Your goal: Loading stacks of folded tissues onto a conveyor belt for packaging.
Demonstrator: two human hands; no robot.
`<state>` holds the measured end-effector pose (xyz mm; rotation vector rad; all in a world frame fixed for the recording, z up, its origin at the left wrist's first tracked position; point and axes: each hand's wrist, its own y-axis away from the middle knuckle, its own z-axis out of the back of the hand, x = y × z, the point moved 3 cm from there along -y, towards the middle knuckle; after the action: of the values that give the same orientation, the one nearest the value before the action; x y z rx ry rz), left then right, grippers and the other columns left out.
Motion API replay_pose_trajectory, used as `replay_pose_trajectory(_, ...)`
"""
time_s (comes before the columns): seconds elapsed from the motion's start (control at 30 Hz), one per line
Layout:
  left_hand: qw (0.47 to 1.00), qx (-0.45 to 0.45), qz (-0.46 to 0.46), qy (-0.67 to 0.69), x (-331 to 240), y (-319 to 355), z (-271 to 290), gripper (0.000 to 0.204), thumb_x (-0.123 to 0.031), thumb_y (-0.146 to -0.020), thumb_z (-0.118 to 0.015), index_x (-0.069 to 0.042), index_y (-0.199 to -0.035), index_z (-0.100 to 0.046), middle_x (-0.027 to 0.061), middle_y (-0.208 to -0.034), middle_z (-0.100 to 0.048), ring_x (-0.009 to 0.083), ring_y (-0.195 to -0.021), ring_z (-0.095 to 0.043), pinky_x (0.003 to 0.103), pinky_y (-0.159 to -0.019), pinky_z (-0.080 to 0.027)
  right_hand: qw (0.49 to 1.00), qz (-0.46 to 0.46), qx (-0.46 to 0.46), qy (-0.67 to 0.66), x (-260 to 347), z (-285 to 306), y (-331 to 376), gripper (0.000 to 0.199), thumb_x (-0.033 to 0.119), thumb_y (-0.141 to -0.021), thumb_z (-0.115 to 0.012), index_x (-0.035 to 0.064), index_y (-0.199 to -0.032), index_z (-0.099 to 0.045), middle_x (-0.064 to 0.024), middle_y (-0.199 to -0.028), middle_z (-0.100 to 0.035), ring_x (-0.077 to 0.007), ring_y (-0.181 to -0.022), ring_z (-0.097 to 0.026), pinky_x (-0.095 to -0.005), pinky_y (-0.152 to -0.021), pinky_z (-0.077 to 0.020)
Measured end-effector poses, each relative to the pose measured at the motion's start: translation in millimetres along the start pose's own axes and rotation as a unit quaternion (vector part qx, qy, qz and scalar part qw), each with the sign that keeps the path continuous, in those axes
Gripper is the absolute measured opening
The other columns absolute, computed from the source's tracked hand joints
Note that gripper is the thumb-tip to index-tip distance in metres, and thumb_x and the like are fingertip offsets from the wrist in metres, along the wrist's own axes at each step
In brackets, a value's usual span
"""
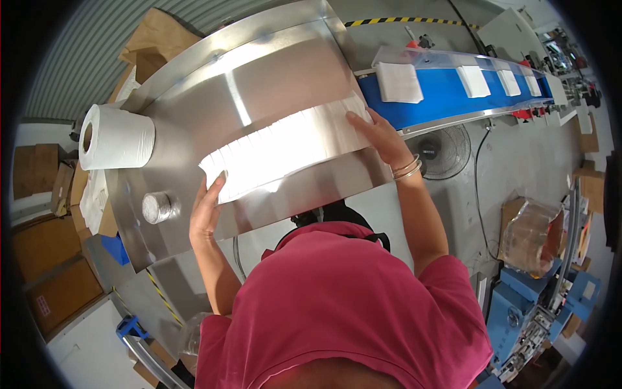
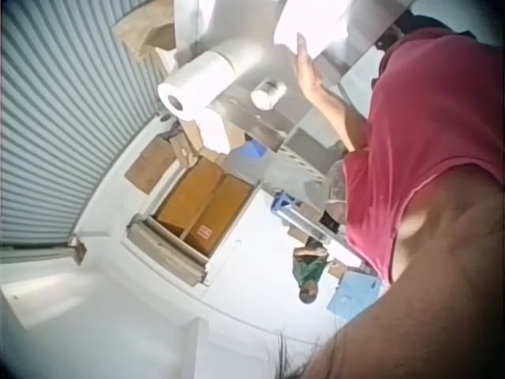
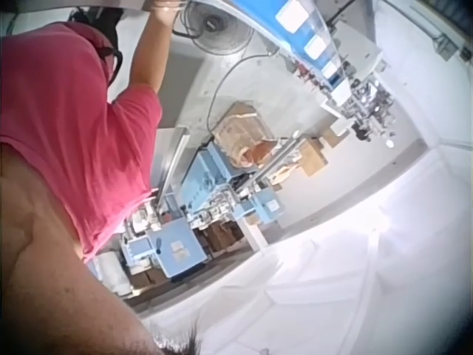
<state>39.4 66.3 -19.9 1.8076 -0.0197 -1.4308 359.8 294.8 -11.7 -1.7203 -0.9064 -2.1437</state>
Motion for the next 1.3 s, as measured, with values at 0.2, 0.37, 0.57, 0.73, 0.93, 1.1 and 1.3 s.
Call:
replay_pose_trajectory(0.2, 1.000, 0.006, 0.002, 0.009, -6, 3, -7, 0.088, -0.040, -0.077, -0.069, -0.002, -0.142, -0.021, 0.0125, -0.137, -0.040, 0.0256, -0.130, -0.031, 0.046, -0.104, -0.021, 0.998, -0.008, -0.055, -0.034, -8, 14, -2, 0.040, 0.024, -0.095, -0.047, -0.0020, -0.125, -0.047, -0.0056, -0.114, -0.055, -0.0095, -0.102, -0.050, -0.0218, -0.090, -0.0382)
replay_pose_trajectory(0.37, 1.000, 0.009, 0.002, 0.016, -6, 3, -5, 0.086, -0.040, -0.078, -0.069, -0.001, -0.141, -0.024, 0.0124, -0.136, -0.041, 0.0246, -0.130, -0.032, 0.043, -0.104, -0.023, 0.996, 0.028, -0.084, -0.029, -13, 21, -13, 0.041, 0.031, -0.093, -0.050, 0.0012, -0.120, -0.054, -0.0089, -0.114, -0.057, -0.0130, -0.100, -0.052, -0.0233, -0.087, -0.0399)
replay_pose_trajectory(0.57, 1.000, 0.005, 0.007, 0.009, -9, 5, -5, 0.084, -0.040, -0.078, -0.068, -0.001, -0.139, -0.027, 0.0124, -0.136, -0.043, 0.0236, -0.129, -0.034, 0.041, -0.103, -0.026, 0.895, 0.200, -0.178, 0.356, -1, 31, -6, 0.036, 0.033, -0.090, -0.054, 0.0009, -0.104, -0.063, -0.0137, -0.098, -0.060, -0.0137, -0.096, -0.053, -0.0271, -0.081, -0.0433)
replay_pose_trajectory(0.73, 1.000, 0.023, 0.002, 0.018, -8, 4, -4, 0.083, -0.040, -0.078, -0.068, -0.002, -0.140, -0.027, 0.0119, -0.135, -0.043, 0.0241, -0.129, -0.034, 0.042, -0.102, -0.026, 0.965, -0.028, -0.069, 0.253, 35, 8, 2, 0.036, 0.034, -0.085, -0.061, 0.0007, -0.096, -0.065, -0.0184, -0.104, -0.061, -0.0274, -0.100, -0.056, -0.0335, -0.081, -0.0447)
replay_pose_trajectory(0.93, 1.000, 0.011, 0.008, -0.023, -10, 3, -5, 0.089, -0.044, -0.077, -0.068, 0.000, -0.140, -0.023, 0.0145, -0.138, -0.039, 0.0266, -0.129, -0.033, 0.045, -0.102, -0.026, 0.743, 0.341, -0.253, 0.518, 26, 8, 1, 0.038, 0.036, -0.078, -0.068, -0.0001, -0.089, -0.064, -0.0199, -0.100, -0.062, -0.0289, -0.085, -0.062, -0.0313, -0.069, -0.0478)
replay_pose_trajectory(1.1, 0.998, -0.005, 0.012, -0.066, -6, 1, 0, 0.103, -0.049, -0.074, -0.069, 0.002, -0.143, -0.011, 0.0185, -0.140, -0.034, 0.0300, -0.133, -0.028, 0.047, -0.102, -0.025, 0.901, 0.227, -0.161, 0.333, 36, 3, 6, 0.041, 0.038, -0.080, -0.066, -0.0004, -0.093, -0.063, -0.0179, -0.093, -0.062, -0.0262, -0.079, -0.062, -0.0291, -0.070, -0.0466)
replay_pose_trajectory(1.3, 0.996, -0.002, 0.019, -0.092, -11, -1, -6, 0.110, -0.050, -0.072, -0.071, 0.004, -0.142, -0.005, 0.0218, -0.141, -0.031, 0.0322, -0.133, -0.026, 0.049, -0.102, -0.024, 0.998, -0.053, -0.029, -0.006, 2, 8, 0, 0.037, 0.030, -0.085, -0.061, -0.0027, -0.103, -0.062, -0.0037, -0.091, -0.062, -0.0090, -0.078, -0.057, -0.0236, -0.070, -0.0448)
